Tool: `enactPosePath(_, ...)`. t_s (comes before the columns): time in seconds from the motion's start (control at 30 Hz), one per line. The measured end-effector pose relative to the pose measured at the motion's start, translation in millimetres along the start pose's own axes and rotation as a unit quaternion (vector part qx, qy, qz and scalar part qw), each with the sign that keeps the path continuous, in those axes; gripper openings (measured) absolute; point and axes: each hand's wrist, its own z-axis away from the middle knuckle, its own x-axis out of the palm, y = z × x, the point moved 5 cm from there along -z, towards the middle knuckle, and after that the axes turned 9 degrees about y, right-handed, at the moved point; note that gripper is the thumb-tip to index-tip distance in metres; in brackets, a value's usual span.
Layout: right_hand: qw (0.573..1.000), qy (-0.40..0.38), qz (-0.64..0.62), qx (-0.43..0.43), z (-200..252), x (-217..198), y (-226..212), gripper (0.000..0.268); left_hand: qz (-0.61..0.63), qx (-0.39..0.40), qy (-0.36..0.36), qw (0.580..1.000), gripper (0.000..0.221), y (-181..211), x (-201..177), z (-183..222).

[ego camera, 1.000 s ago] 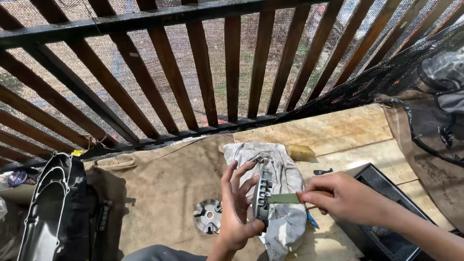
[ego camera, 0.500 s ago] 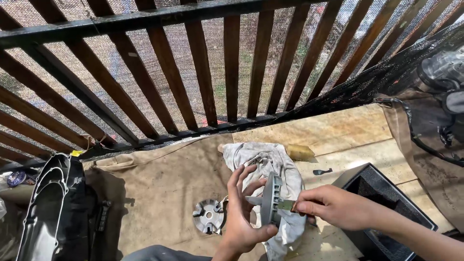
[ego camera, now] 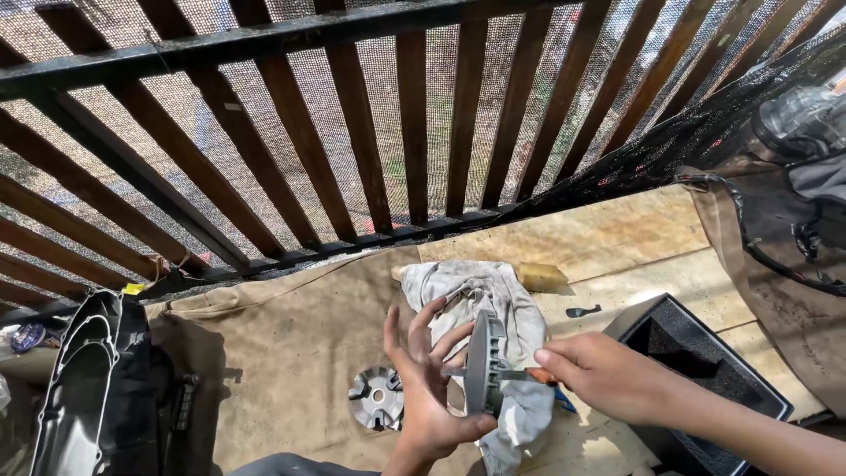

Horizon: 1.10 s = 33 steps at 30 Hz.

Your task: The person disassembles and cleans a mechanical scooter variator component on a balcony.

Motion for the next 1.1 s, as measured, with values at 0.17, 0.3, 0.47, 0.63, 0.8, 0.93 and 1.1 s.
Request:
enactPosePath(0.17,0.985,-0.148,-0.078,0.037,19.9,0.3,-18.4,0.027,-0.042,-0.031,0.02,0.998,0.16,-3.2,-4.5,-1.2)
enactPosePath(0.3,0.987,-0.097,-0.108,-0.064,6.2,-1.1,-13.0,0.028,-0.023,-0.041,0.011,0.999,0.161,-3.8,-2.8,-0.8)
enactPosePath(0.47,0.993,-0.021,0.033,-0.115,8.3,0.0,-16.6,0.027,-0.007,-0.049,0.019,0.999,0.162,-6.6,1.2,1.3)
enactPosePath(0.63,0.983,0.019,-0.178,-0.03,-5.6,13.7,22.1,0.031,0.016,-0.057,0.031,0.998,0.163,-11.2,-0.5,2.5)
enactPosePath(0.8,0.985,-0.014,-0.165,0.048,-10.9,22.0,19.8,0.039,0.015,-0.011,0.033,0.999,0.163,-8.9,-1.1,3.7)
enactPosePath(0.93,0.989,-0.057,-0.123,0.063,7.4,11.2,-5.2,0.035,0.023,-0.018,0.046,0.999,0.165,-8.8,-0.2,0.9)
enactPosePath(1.1,0.95,-0.181,-0.241,0.076,9.5,12.5,-5.8,0.025,0.009,-0.021,0.047,0.999,0.166,-14.1,-3.3,1.1)
